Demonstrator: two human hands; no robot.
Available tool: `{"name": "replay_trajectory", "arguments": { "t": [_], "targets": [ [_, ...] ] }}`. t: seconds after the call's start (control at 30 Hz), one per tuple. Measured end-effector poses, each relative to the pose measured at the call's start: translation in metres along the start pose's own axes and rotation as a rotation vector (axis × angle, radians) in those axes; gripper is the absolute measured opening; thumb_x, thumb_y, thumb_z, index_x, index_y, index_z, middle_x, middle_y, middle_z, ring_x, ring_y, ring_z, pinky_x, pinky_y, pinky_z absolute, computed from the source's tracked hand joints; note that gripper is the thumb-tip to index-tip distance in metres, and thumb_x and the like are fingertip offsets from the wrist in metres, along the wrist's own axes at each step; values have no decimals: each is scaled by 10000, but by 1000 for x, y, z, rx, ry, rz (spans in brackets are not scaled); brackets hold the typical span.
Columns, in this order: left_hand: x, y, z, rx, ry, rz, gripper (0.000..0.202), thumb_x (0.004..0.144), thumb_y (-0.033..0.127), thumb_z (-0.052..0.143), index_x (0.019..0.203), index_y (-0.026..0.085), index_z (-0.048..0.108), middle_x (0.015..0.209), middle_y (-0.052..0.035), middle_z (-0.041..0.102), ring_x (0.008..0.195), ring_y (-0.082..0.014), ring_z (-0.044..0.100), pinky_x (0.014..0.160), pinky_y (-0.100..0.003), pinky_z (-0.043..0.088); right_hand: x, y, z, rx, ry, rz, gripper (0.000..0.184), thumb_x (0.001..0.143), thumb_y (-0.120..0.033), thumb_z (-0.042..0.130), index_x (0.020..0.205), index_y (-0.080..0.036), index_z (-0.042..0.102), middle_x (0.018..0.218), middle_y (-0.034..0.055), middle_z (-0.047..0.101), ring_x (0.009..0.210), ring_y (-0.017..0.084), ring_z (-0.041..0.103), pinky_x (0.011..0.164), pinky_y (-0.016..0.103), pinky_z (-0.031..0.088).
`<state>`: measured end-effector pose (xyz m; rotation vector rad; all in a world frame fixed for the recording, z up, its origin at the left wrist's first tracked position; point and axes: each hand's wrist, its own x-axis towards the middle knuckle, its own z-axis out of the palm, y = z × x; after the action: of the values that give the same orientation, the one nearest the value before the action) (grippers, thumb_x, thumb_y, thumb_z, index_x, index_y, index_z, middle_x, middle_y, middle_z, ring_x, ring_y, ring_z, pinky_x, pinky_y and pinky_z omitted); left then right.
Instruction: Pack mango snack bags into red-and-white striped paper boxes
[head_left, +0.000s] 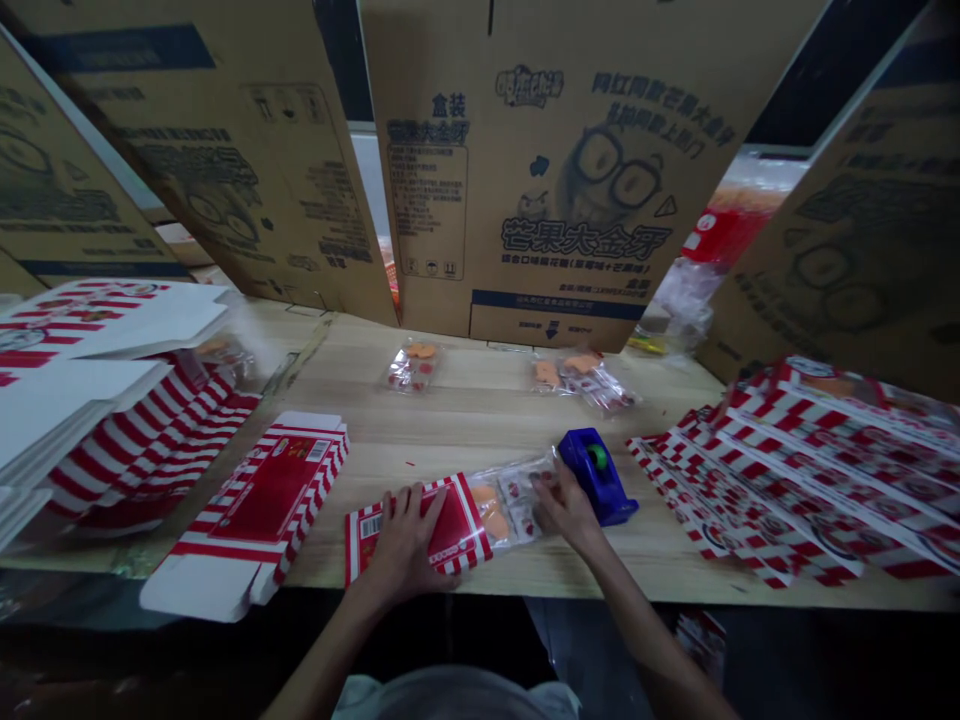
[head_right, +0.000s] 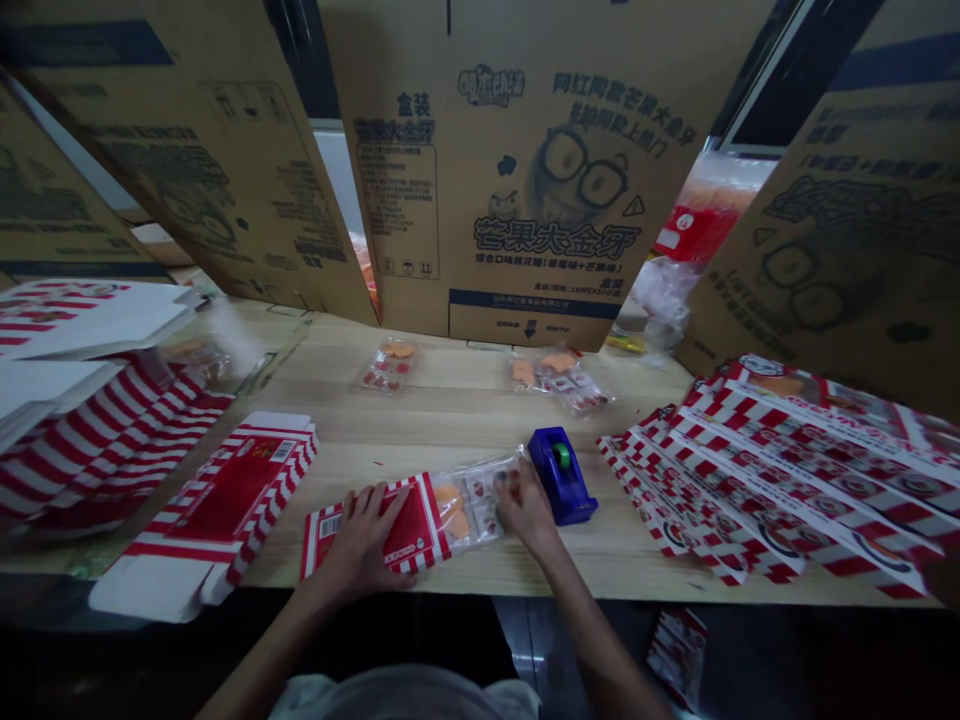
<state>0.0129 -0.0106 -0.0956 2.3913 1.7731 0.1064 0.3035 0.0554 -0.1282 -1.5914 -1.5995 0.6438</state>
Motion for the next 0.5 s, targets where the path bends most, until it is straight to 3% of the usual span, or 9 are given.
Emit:
{"name": "replay_trajectory", "arguments": {
  "t": [0.07, 0.13, 0.27, 0.37, 0.43, 0.5],
  "targets": [
    [0, -1, 2, 11, 14, 5, 1181, 452, 594, 778, 1461, 144, 359, 1434, -258, 385, 1300, -441, 335, 1093, -607, 166, -6, 2, -9, 31, -47, 88, 582, 801, -530, 528, 1235, -144, 566, 1122, 134, 659, 1075, 300, 608, 964, 460, 466],
    [0, 0, 5, 23, 24, 2, 1176, 457, 598, 769, 1460, 142, 358, 1424, -254, 395, 1290, -436, 343, 1091, -600, 166, -14, -6, -4, 93, -74, 151, 632, 805, -573, 520, 1264, -141, 545, 1104, 136, 675, 1039, 303, 629, 915, 452, 496],
    [1, 6, 8, 33, 42, 12, 1170, 447, 580, 774, 1453, 142, 369, 1414, -258, 392, 1272, -435, 353, 1079, -596, 178, -34, -41, 37, 381, -341, 151, 646, 830, -586, 531, 1328, -175, 494, 1025, 93, 710, 855, 252, 679, 750, 400, 556],
    [1, 8, 8, 33, 74, 1, 1133, 459, 565, 774, 1437, 142, 391, 1385, -250, 416, 1247, -432, 368, 1065, -596, 197, -47, -61, 64, 542, -467, 97, 597, 810, -526, 616, 1292, -190, 509, 1009, 80, 715, 861, 235, 676, 775, 390, 549],
    [1, 7, 4, 28, 102, -26, 1098, 463, 542, 779, 1419, 144, 414, 1357, -239, 439, 1226, -427, 383, 1058, -587, 213, -51, -65, 70, 602, -395, 117, 549, 787, -498, 649, 1221, -187, 527, 978, 86, 711, 877, 245, 671, 790, 409, 544],
    [1, 7, -5, 7, 152, -91, 1075, 486, 535, 775, 1415, 133, 411, 1340, -238, 442, 1199, -423, 403, 1040, -574, 247, -55, -67, 69, 581, -183, 105, 444, 772, -466, 669, 1100, -195, 542, 1001, 91, 680, 961, 253, 644, 860, 430, 519]
  ]
}}
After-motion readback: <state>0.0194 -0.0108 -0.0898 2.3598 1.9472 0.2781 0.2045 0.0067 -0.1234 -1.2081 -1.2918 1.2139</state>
